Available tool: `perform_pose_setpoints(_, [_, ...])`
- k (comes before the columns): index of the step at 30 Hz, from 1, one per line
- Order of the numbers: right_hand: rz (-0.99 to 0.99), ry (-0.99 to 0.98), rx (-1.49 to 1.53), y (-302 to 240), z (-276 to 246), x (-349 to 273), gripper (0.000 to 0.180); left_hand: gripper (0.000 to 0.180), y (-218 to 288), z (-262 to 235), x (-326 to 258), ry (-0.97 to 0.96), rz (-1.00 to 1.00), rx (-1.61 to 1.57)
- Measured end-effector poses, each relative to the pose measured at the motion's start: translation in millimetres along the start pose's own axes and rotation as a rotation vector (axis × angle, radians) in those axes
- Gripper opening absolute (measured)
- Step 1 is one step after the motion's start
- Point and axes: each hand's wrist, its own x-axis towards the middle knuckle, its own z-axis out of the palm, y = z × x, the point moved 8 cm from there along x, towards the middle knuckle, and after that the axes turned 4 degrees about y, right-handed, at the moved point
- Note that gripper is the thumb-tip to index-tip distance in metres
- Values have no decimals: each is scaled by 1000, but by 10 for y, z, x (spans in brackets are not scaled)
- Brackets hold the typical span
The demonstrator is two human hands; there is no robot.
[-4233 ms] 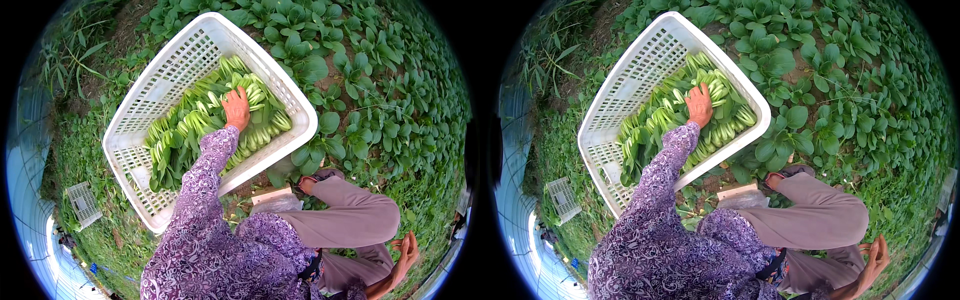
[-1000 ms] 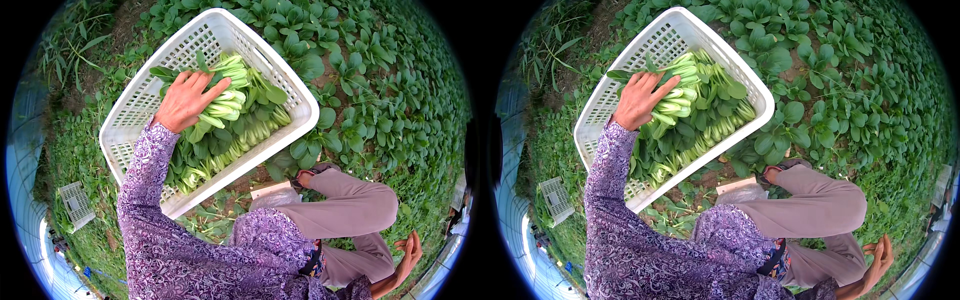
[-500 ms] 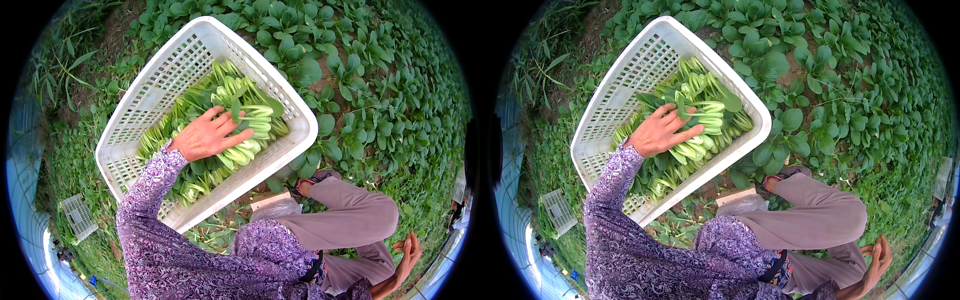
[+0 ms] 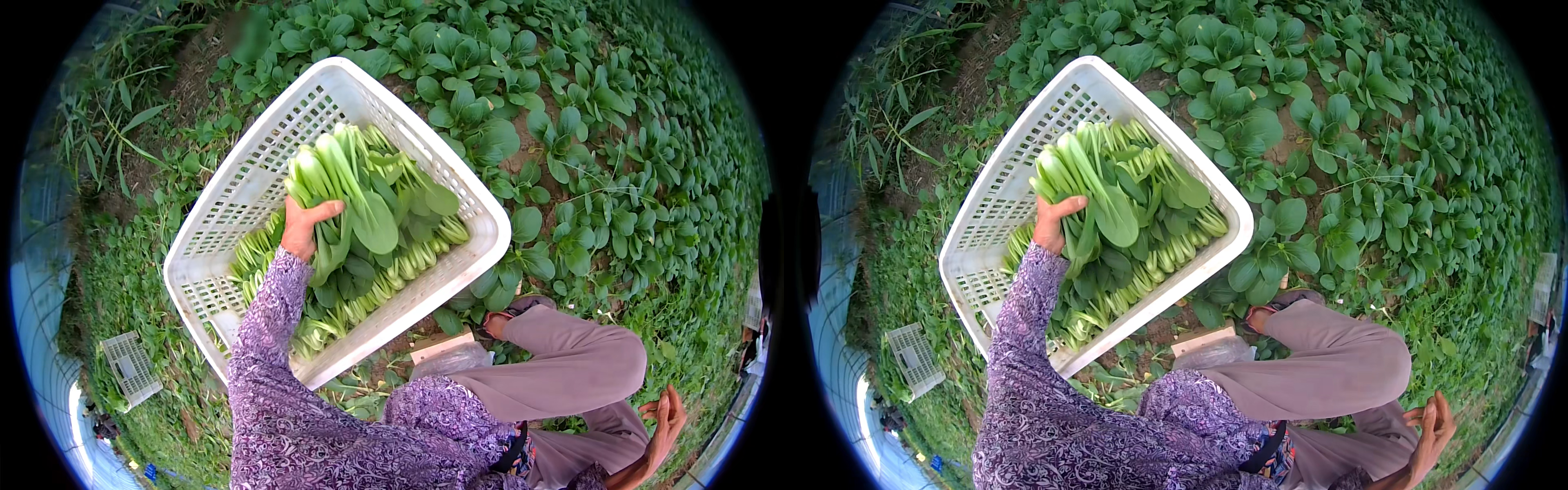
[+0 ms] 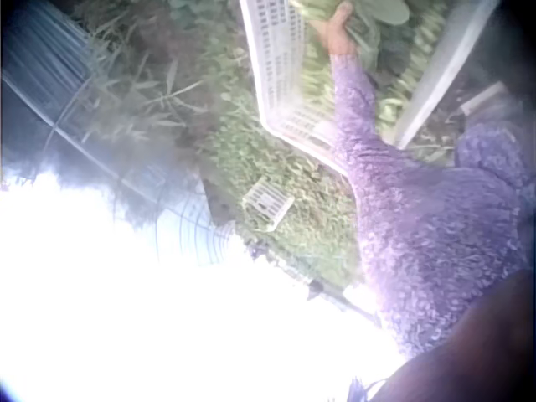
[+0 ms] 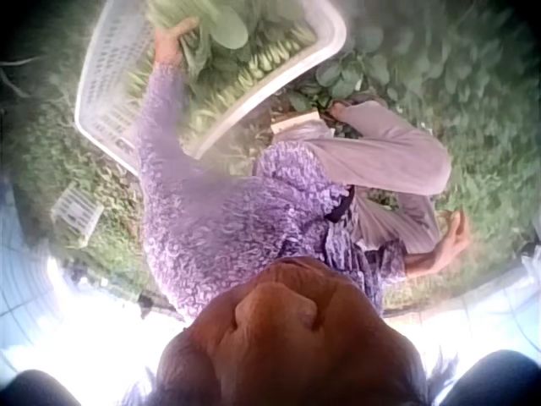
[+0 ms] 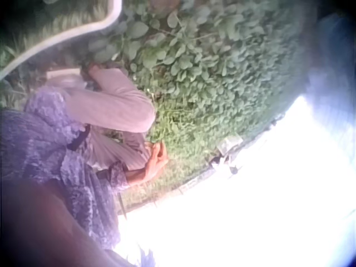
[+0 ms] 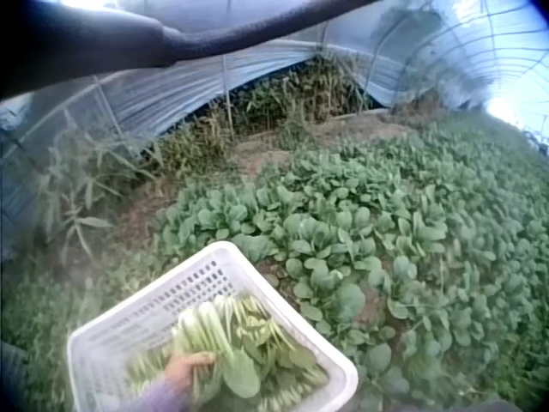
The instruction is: The person harvests green vegetables with a sickle, gathers them into bunches, and places them into a white plastic crate.
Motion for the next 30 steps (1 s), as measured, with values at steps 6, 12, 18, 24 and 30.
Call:
perform_pose_setpoints(6, [-22,26,37,21,12,22,54,27,-1272,-439,1145,166,-228,-580])
perform_pose_setpoints(12, [8,-26,54,142,-51,35,52,45,-1717,-279,1635,148,-335,-330])
perform_pose_setpoints(18, [48,-52,57,26,197,139,43,85,-1343,-1112,1818,449,-209,481])
perform_pose_setpoints(24, [87,-153,40,188,606,486,42,93,-630,-450,1386,623,30,1606])
perform_pose_setpoints(30, [59,-550,95,448,2166,840,33,42,-676,0,1357,168,679,1872])
